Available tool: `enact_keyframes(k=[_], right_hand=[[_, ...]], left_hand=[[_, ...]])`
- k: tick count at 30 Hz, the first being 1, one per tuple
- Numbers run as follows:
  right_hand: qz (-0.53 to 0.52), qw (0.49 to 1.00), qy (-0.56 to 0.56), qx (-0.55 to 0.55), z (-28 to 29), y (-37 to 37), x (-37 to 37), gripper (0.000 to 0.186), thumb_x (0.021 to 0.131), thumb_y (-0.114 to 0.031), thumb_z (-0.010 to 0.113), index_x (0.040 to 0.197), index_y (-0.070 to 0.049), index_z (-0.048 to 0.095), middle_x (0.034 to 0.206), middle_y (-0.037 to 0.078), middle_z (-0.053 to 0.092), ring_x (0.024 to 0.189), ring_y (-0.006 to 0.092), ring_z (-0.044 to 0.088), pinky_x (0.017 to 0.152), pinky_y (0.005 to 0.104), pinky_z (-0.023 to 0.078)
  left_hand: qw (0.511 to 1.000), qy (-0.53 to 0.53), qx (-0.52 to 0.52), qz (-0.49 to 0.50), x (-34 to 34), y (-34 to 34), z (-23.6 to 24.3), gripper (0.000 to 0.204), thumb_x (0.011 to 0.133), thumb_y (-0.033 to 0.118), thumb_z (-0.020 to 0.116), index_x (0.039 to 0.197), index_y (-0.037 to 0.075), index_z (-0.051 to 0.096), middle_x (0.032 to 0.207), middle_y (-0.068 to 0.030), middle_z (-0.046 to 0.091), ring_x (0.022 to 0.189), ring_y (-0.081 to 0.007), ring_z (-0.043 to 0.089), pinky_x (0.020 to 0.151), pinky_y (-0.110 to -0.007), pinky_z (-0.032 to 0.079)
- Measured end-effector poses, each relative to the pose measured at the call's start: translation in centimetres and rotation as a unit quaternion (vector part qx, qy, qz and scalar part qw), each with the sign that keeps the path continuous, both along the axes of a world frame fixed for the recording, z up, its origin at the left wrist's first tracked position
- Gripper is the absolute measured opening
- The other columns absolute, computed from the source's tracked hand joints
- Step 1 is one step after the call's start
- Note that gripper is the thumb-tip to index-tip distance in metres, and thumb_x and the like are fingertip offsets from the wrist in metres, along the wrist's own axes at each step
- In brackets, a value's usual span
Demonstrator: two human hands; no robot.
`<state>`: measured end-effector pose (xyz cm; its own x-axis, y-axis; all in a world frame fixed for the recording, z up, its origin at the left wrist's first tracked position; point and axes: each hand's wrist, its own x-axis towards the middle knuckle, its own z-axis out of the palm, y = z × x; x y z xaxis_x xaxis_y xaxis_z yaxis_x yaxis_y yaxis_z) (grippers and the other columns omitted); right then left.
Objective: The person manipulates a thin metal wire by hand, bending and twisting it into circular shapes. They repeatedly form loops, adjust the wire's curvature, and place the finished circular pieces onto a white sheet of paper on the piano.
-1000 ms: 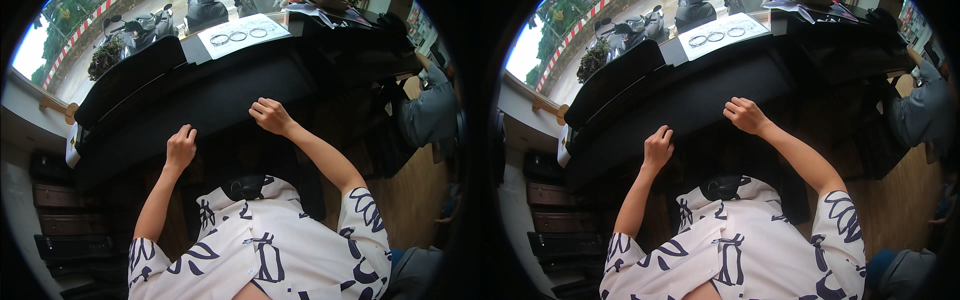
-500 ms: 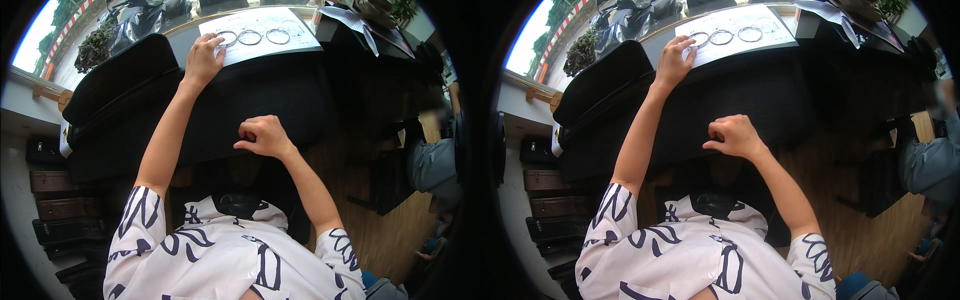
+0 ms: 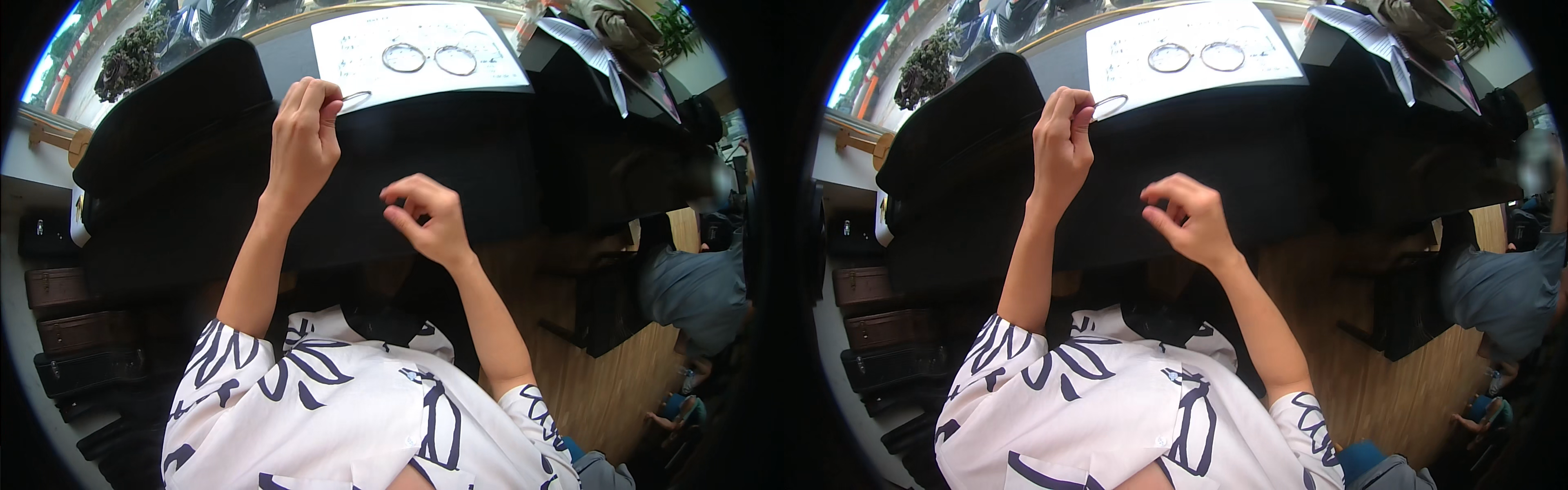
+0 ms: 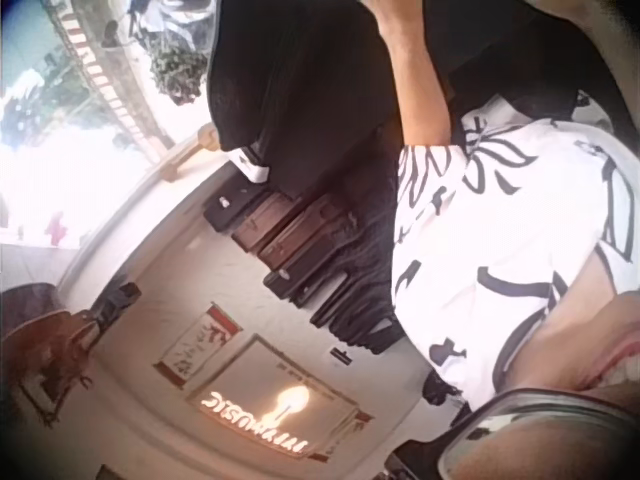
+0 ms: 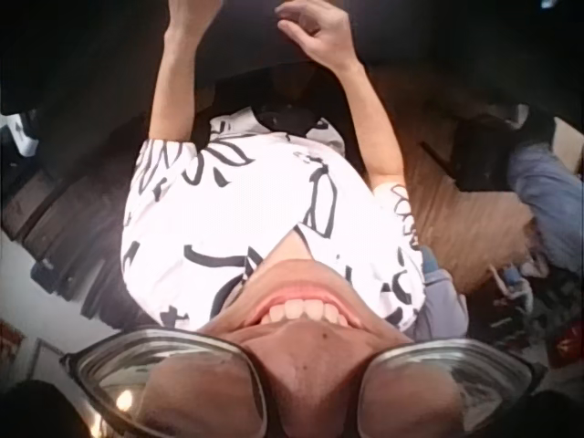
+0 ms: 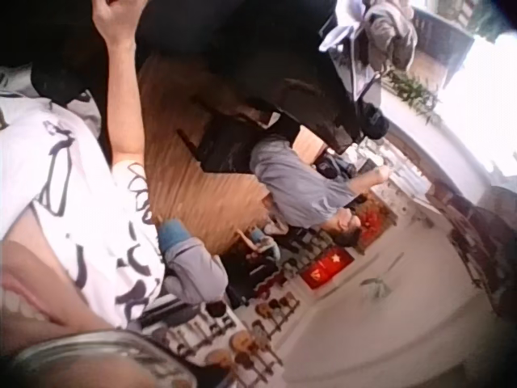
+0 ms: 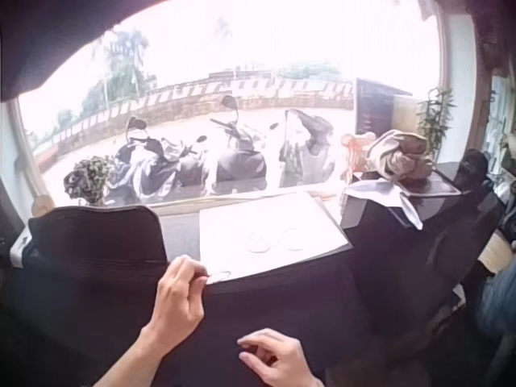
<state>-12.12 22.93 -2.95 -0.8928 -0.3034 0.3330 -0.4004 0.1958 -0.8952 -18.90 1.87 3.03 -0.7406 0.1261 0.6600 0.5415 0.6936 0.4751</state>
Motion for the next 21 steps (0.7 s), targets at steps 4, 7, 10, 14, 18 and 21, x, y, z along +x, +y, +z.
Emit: enact_keyframes(k=[4,7,10,14,18,21], right_hand=[[-0.096,0.99,-0.026,-0.096,2.6,-1.1,-0.4,0.035,0.085,-0.005,0.074,0.118,-0.002,0.065,0.1,0.008,0.068,0.051,0.0038,0.052,0.047,0.0201,0.039],[-0.113,0.994,-0.006,-0.009,1.5,-0.8,-2.5,0.018,0.088,-0.003,0.069,0.106,0.0,0.071,0.083,0.007,0.072,0.054,0.0042,0.056,0.048,0.0199,0.041],[-0.169,0.981,-0.095,-0.015,0.4,1.3,-3.2,0.013,0.092,-0.005,0.066,0.1,-0.003,0.076,0.072,0.005,0.07,0.052,0.0066,0.06,0.049,0.0209,0.047],[-0.219,0.97,-0.102,-0.036,-1.1,4.3,-3.9,0.013,0.094,-0.008,0.066,0.1,-0.003,0.076,0.072,0.005,0.07,0.05,0.0064,0.059,0.047,0.021,0.046],[-0.215,0.969,-0.115,-0.04,-1.5,5.4,-4.9,0.014,0.094,-0.008,0.067,0.102,-0.001,0.075,0.074,0.005,0.071,0.052,0.0061,0.06,0.048,0.0202,0.047],[-0.251,0.965,-0.069,0.001,-1.8,5.6,-5.3,0.014,0.093,-0.007,0.068,0.101,0.001,0.076,0.075,0.005,0.071,0.054,0.0051,0.06,0.049,0.0187,0.046]], left_hand=[[0.971,-0.143,0.116,-0.15,3.2,0.8,-1.3,0.005,0.097,0.003,0.059,0.096,-0.001,0.061,0.082,-0.0064,0.062,0.072,-0.0128,0.056,0.063,-0.026,0.045],[0.915,-0.294,0.148,-0.233,2.0,2.0,-4.2,0.012,0.099,0.01,0.061,0.101,-0.001,0.064,0.08,-0.0015,0.063,0.073,-0.0081,0.058,0.067,-0.022,0.048],[0.847,-0.339,0.263,-0.315,-0.8,2.8,-7.5,0.017,0.1,0.014,0.061,0.106,-0.001,0.066,0.078,-0.0006,0.063,0.073,-0.0069,0.059,0.066,-0.022,0.05],[0.881,-0.261,0.243,-0.311,-2.2,5.9,-8.8,0.011,0.091,0.005,0.069,0.1,0.0,0.072,0.082,-0.0048,0.073,0.07,-0.0071,0.064,0.06,-0.022,0.051],[0.918,-0.167,0.237,-0.271,-3.2,8.0,-10.2,0.01,0.087,0.003,0.071,0.097,0.002,0.072,0.084,-0.0073,0.072,0.072,-0.0125,0.068,0.059,-0.024,0.053],[0.96,-0.04,0.162,-0.225,-3.7,9.2,-10.4,0.013,0.084,0.0,0.071,0.096,0.002,0.07,0.086,-0.0084,0.067,0.073,-0.0204,0.07,0.062,-0.028,0.055]])
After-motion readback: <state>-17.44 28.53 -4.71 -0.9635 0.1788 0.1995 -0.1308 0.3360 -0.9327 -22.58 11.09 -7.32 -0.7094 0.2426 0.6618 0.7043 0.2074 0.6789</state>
